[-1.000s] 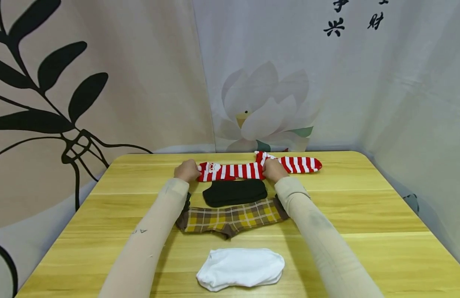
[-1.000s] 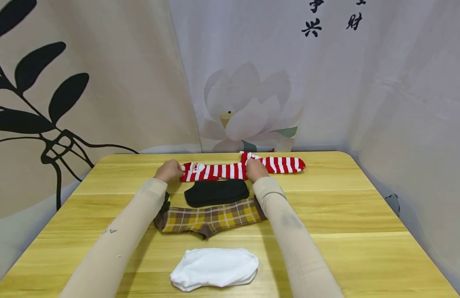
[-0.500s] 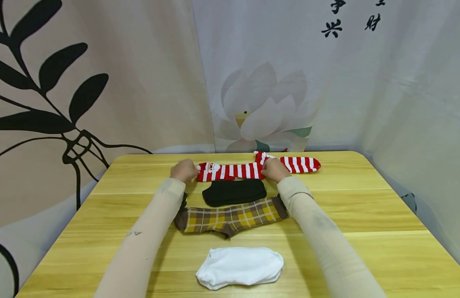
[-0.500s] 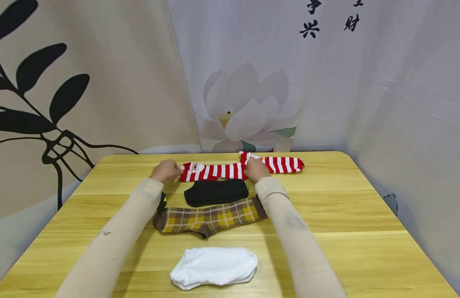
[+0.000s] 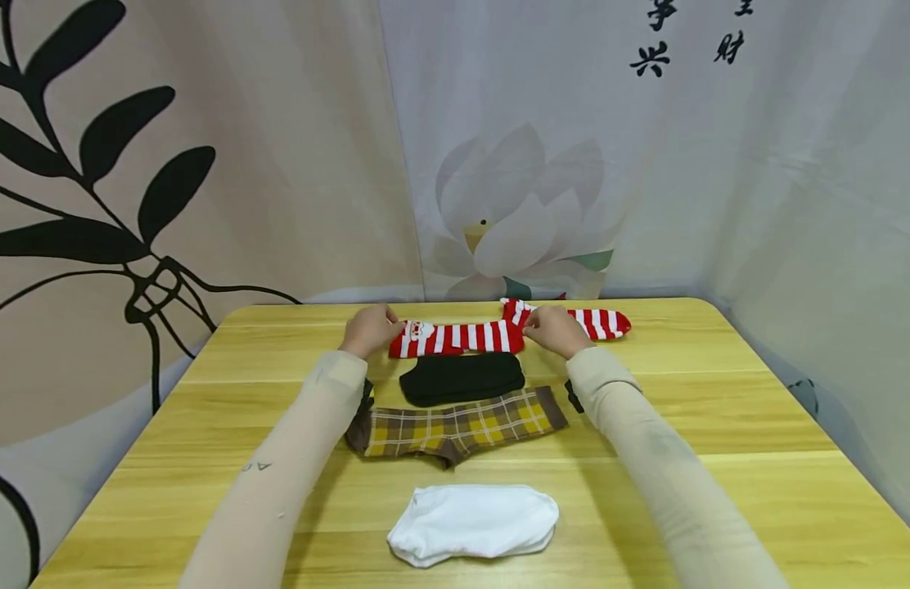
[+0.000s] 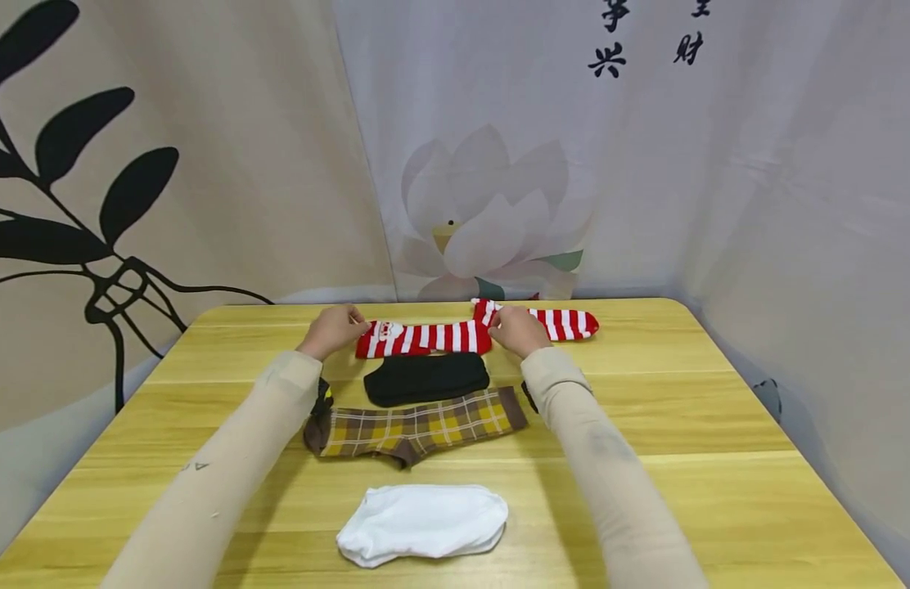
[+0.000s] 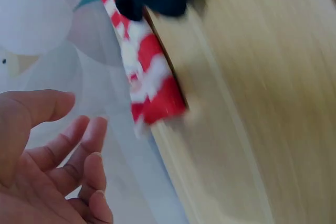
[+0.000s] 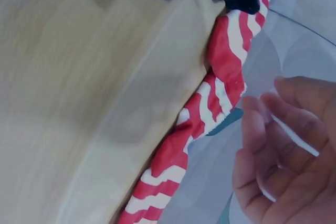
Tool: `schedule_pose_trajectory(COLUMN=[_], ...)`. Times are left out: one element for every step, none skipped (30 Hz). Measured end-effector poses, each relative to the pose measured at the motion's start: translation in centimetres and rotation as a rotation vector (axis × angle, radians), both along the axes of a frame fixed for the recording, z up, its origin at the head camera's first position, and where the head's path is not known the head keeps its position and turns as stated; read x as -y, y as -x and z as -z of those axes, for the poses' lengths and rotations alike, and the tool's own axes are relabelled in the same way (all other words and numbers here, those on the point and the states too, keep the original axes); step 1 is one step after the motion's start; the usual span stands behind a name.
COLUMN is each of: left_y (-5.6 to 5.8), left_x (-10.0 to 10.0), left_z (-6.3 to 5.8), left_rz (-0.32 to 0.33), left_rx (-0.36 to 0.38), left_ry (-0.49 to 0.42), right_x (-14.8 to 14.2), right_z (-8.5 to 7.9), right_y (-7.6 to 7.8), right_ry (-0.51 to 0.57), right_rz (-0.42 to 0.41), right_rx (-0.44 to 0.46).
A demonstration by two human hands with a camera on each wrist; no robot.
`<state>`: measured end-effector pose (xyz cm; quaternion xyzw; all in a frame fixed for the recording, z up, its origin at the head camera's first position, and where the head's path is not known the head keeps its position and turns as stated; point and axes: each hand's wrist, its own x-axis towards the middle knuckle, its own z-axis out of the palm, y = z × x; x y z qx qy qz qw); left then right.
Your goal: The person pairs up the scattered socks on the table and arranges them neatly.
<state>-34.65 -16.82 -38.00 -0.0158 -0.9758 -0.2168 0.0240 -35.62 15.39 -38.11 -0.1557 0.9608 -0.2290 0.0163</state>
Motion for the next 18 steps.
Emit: schedule_pose_trajectory(left_y=[0.0,-0.1,-0.1,-0.1,-0.2,-0.2,-0.2,-0.2,-0.2,-0.2,-0.2,-0.1,0.0,0.1,0.2,0.3,0.3,0.4], left_x=[-0.3,-0.6,-0.9,-1.3,-1.7,-2.0,-2.3,-2.7,-3.0,-3.3,-3.6,-3.9,-4.3,-4.6,-4.9,-5.2,-5.6,-5.9], left_z=[0.0,0.0,-0.1,-0.1,-0.1,-0.1,-0.1,-0.2,-0.3,-0.4,-0.4,-0.4,-0.4,-0.5,-0.5,-0.5,-0.5,-0.6], left_rz=[0.013,0.024,0.036,0.048,0.059,0.067,0.075,0.081,0.087,0.094,0.099,0.103,0.109,0.114,0.116,0.117,0.12,0.12], left_rx=[-0.012,-0.013,-0.018,-0.02,-0.021,-0.022,-0.024,-0.027,-0.033,-0.036,-0.039,-0.045,-0.054,-0.059,-0.063,-0.064,-0.065,-0.066], left_ry=[-0.021,-0.044,-0.064,-0.081,-0.101,-0.117,-0.132,-0.146,-0.155,-0.168,-0.178,-0.186,-0.189,-0.192,-0.195,-0.201,-0.202,-0.204], right_x=[-0.1,-0.2,-0.3,-0.4,-0.6,-0.7,-0.9,-1.1,-1.3,-1.5,-1.8,-2.1,-2.5,-2.8,-3.3,-3.7,-4.2,-4.7], right_z=[-0.1,-0.1,0.0,0.0,0.1,0.1,0.1,0.1,0.1,0.1,0.1,0.1,0.0,0.0,0.0,-0.1,-0.1,-0.1], right_y=[0.0,0.0,0.0,0.0,0.0,0.0,-0.1,-0.2,-0.3,-0.4,-0.5,-0.6,-0.7,-0.8,-0.8,-0.8,-0.8,-0.8], right_ry=[0.006,0.01,0.017,0.027,0.038,0.048,0.061,0.074,0.084,0.09,0.098,0.104,0.108,0.112,0.113,0.118,0.127,0.132], right_rz=[-0.004,-0.007,-0.011,-0.013,-0.015,-0.016,-0.016,-0.018,-0.021,-0.02,-0.021,-0.018,-0.015,-0.012,-0.004,0.008,0.017,0.029], right_rx=[0.006,0.009,0.014,0.02,0.024,0.024,0.022,0.019,0.012,0.002,-0.009,-0.02,-0.031,-0.046,-0.061,-0.072,-0.081,-0.09])
